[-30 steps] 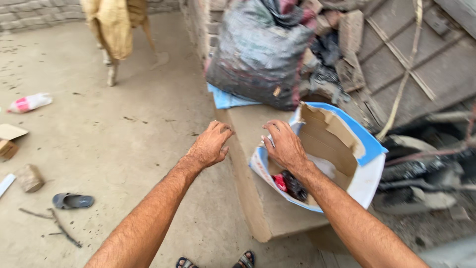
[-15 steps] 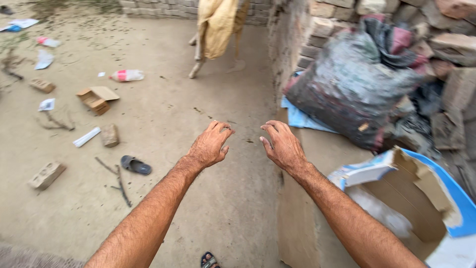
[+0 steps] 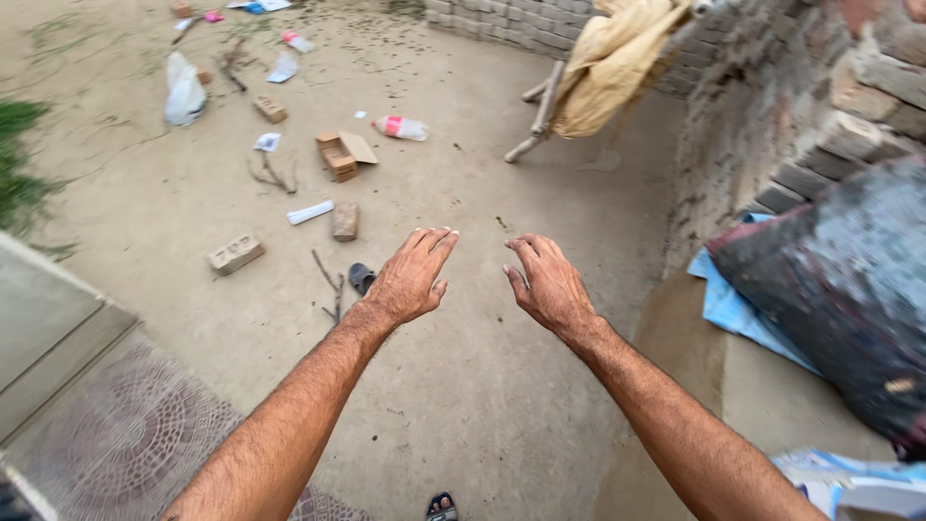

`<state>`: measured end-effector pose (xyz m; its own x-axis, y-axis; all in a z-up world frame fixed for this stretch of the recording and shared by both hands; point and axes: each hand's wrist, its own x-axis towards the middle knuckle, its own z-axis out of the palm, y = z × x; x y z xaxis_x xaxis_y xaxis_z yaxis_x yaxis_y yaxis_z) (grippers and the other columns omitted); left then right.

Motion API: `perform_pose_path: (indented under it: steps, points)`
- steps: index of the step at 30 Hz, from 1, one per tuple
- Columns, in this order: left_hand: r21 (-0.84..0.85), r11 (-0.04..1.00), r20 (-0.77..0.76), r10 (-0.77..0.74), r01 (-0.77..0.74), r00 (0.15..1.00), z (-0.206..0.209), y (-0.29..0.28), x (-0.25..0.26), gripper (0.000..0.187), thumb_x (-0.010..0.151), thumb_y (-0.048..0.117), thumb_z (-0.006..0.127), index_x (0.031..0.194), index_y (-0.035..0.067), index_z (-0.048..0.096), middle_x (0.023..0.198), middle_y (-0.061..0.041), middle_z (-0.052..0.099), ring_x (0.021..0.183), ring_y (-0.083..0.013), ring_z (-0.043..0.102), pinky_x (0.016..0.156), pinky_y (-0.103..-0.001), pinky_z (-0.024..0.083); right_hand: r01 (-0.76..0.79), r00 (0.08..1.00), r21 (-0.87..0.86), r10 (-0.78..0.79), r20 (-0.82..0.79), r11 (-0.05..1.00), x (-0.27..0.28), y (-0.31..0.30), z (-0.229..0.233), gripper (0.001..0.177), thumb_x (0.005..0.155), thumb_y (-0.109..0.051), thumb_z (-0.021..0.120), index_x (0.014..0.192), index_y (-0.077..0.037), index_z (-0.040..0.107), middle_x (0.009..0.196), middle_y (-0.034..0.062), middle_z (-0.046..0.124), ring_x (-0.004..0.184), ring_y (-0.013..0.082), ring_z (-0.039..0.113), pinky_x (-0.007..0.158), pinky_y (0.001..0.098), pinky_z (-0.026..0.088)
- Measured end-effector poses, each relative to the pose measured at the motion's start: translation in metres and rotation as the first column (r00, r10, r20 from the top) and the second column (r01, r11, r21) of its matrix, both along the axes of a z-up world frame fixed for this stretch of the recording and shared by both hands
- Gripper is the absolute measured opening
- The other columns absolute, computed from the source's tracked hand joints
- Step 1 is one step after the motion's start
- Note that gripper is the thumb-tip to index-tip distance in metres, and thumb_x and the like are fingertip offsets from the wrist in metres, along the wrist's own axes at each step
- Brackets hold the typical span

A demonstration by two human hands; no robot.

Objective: The person picks up a plastic bottle, a stick, and a sandal from the ground and places them into a cardboard box and a brick stove, then picks up a brick labeled "7UP" and holds it.

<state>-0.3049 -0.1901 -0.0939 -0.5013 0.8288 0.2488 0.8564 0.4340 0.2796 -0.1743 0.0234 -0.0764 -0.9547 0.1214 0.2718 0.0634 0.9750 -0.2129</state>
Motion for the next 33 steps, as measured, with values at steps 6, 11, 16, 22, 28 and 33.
perform_pose_path:
  steps: [6, 11, 16, 22, 28, 33]
  points:
    - [-0.021, 0.989, 0.022, 0.145, -0.144, 0.989, 0.0, -0.062, -0.018, 0.08, 0.081, 0.016, 0.078, 0.15, 0.004, 0.038, 0.151, -0.014, 0.043, 0.14, -0.0315, 0.039, 0.117, -0.043, 0.038, -0.164, 0.986, -0.022, 0.163, -0.019, 0.986, -0.053, -0.043, 0.003, 0.038, 0.096, -0.025, 0.068, 0.13, -0.01, 0.062, 0.134, 0.0103, 0.059, 0.129, 0.0305, 0.055, 0.101, 0.0452, 0.053]
    - [-0.015, 0.962, 0.055, 0.271, -0.271, 0.961, -0.002, -0.103, -0.029, 0.078, 0.082, 0.015, 0.077, 0.15, 0.006, 0.039, 0.152, -0.014, 0.042, 0.143, -0.0308, 0.038, 0.118, -0.043, 0.037, -0.243, 0.969, -0.053, 0.245, 0.04, 0.969, -0.091, -0.076, 0.0, 0.036, 0.097, -0.025, 0.067, 0.129, -0.01, 0.061, 0.134, 0.0097, 0.059, 0.128, 0.0301, 0.055, 0.1, 0.0454, 0.053]
    - [-0.038, 0.926, 0.067, 0.378, -0.376, 0.923, -0.002, -0.127, -0.04, 0.077, 0.084, 0.016, 0.076, 0.151, 0.006, 0.039, 0.153, -0.014, 0.041, 0.142, -0.0322, 0.037, 0.12, -0.044, 0.035, -0.37, 0.929, -0.038, 0.371, 0.004, 0.928, -0.128, -0.092, -0.005, 0.038, 0.096, -0.025, 0.069, 0.13, -0.01, 0.061, 0.133, 0.0125, 0.058, 0.127, 0.0318, 0.055, 0.104, 0.0464, 0.05]
    - [-0.059, 0.884, 0.044, 0.466, -0.463, 0.884, -0.002, -0.141, -0.069, 0.075, 0.086, 0.015, 0.075, 0.151, 0.006, 0.039, 0.154, -0.015, 0.039, 0.143, -0.0318, 0.037, 0.12, -0.044, 0.035, -0.447, 0.893, -0.059, 0.449, 0.026, 0.892, -0.178, -0.1, 0.001, 0.039, 0.096, -0.024, 0.068, 0.131, -0.009, 0.061, 0.135, 0.0124, 0.058, 0.126, 0.0321, 0.056, 0.103, 0.0463, 0.051]
    - [-0.032, 0.843, 0.05, 0.539, -0.538, 0.841, 0.01, -0.148, -0.086, 0.075, 0.085, 0.016, 0.075, 0.15, 0.006, 0.039, 0.154, -0.015, 0.039, 0.143, -0.0323, 0.036, 0.119, -0.044, 0.035, -0.521, 0.853, -0.053, 0.521, -0.001, 0.852, -0.22, -0.107, 0.01, 0.038, 0.096, -0.024, 0.068, 0.13, -0.009, 0.061, 0.134, 0.0123, 0.058, 0.126, 0.0323, 0.056, 0.101, 0.0467, 0.051]
    - [-0.03, 0.812, 0.071, 0.583, -0.583, 0.809, 0.006, -0.159, -0.093, 0.075, 0.085, 0.015, 0.074, 0.15, 0.006, 0.039, 0.154, -0.015, 0.038, 0.144, -0.0314, 0.036, 0.119, -0.044, 0.035, -0.564, 0.826, -0.043, 0.564, -0.008, 0.825, -0.241, -0.118, 0.007, 0.038, 0.096, -0.024, 0.068, 0.13, -0.008, 0.061, 0.133, 0.0126, 0.059, 0.125, 0.0323, 0.056, 0.101, 0.0467, 0.051]
